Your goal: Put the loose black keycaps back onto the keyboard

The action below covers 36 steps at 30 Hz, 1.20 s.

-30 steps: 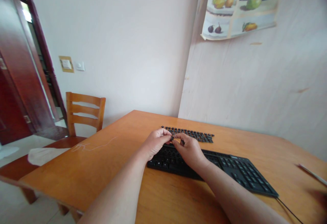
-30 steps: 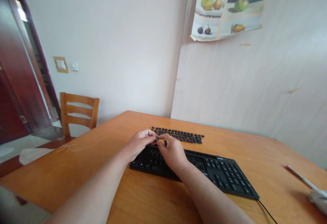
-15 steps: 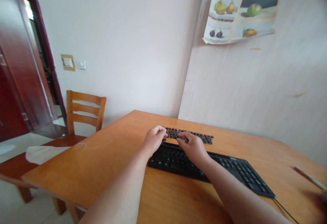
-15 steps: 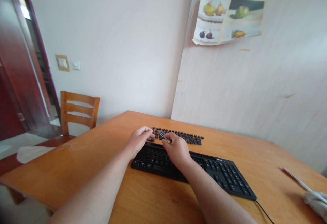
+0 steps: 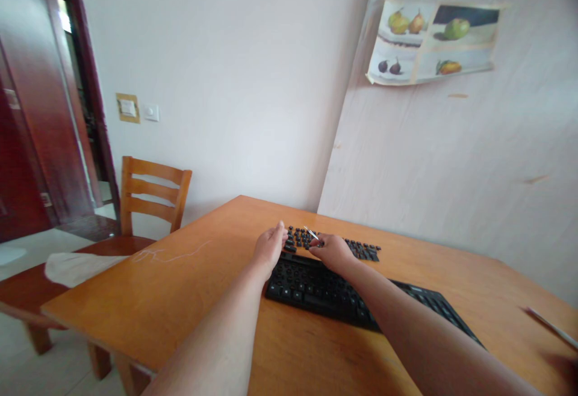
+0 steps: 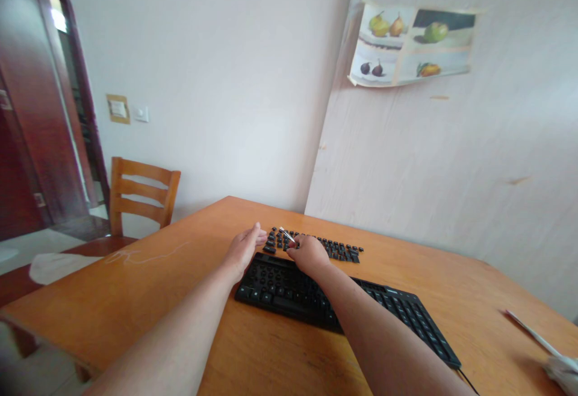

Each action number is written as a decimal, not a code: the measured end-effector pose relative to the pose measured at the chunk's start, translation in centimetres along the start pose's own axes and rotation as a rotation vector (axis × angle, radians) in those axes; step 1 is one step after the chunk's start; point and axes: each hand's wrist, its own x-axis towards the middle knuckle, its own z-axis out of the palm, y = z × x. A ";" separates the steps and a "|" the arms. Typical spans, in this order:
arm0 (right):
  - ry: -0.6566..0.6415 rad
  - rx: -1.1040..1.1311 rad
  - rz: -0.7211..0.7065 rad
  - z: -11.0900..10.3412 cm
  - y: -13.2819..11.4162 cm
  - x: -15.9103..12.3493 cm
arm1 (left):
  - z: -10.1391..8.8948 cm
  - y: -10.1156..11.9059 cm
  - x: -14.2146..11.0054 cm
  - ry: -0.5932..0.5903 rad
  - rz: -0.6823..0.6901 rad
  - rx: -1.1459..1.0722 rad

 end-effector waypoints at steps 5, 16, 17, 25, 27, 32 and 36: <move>-0.035 0.002 0.008 1.4 0.8 1.5 | -0.1 -0.2 0.2 -0.058 -0.053 0.007; -0.100 0.020 0.030 2.7 1.1 2.7 | -0.1 -0.1 0.2 -0.123 -0.041 0.142; -0.103 0.024 0.030 2.8 1.2 2.8 | -0.1 0.0 0.2 -0.130 -0.042 0.150; -0.118 0.049 0.016 2.8 1.2 2.7 | 0.1 0.8 -0.4 -0.145 -0.062 0.132; -0.117 0.052 0.013 2.7 1.2 2.6 | 0.1 0.8 -0.4 -0.143 -0.058 0.114; -0.105 0.052 0.015 2.7 1.1 2.5 | 0.1 0.9 -0.4 -0.139 -0.063 0.117; -0.103 0.058 0.000 2.5 0.8 2.3 | 0.2 1.0 -0.5 -0.137 -0.065 0.101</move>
